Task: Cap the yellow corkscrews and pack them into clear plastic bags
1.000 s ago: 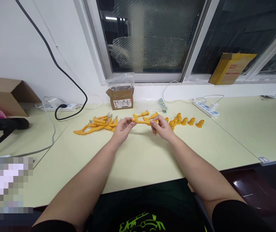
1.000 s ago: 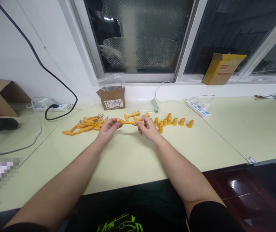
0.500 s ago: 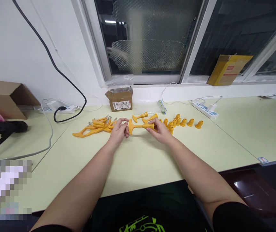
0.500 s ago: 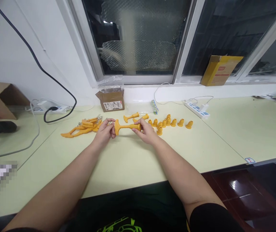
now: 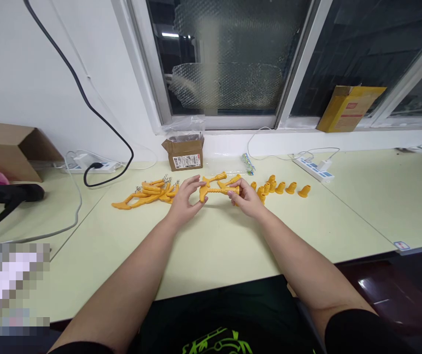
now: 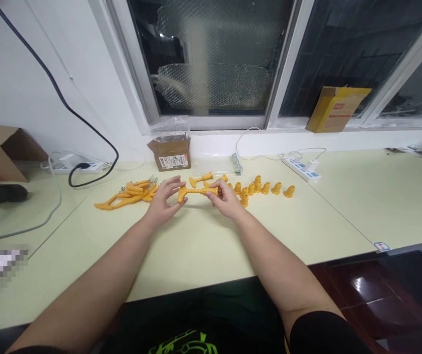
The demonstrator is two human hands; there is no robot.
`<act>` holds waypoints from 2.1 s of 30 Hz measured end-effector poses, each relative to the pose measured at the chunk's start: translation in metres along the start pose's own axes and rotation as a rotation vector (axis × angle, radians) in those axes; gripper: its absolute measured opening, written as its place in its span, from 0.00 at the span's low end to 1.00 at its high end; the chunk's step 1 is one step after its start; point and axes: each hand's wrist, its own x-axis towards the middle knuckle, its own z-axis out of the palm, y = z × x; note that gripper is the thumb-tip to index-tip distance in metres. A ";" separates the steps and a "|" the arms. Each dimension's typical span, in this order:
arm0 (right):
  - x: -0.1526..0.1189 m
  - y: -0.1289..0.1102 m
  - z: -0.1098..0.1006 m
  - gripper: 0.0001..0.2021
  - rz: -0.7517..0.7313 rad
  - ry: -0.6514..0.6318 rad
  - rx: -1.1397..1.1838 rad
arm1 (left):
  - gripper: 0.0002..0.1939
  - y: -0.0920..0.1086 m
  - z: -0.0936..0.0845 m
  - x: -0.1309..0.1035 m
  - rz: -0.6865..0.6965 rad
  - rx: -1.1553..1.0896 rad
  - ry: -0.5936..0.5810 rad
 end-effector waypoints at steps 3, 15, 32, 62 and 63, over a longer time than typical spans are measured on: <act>0.000 0.003 0.000 0.19 0.003 -0.017 -0.007 | 0.12 0.000 -0.002 0.002 0.003 0.009 0.007; -0.002 -0.010 -0.011 0.12 -0.236 0.117 -0.304 | 0.23 -0.007 -0.014 0.017 -0.444 -0.580 0.242; -0.059 -0.029 -0.130 0.19 0.082 0.543 -0.397 | 0.15 0.014 -0.136 -0.120 -0.447 0.539 -0.025; -0.038 -0.047 -0.064 0.06 -0.205 0.025 -1.015 | 0.18 -0.047 -0.152 -0.071 -0.355 1.050 -0.333; -0.032 -0.049 -0.048 0.07 -0.218 -0.061 -1.001 | 0.18 -0.045 -0.150 -0.065 -0.346 1.063 -0.334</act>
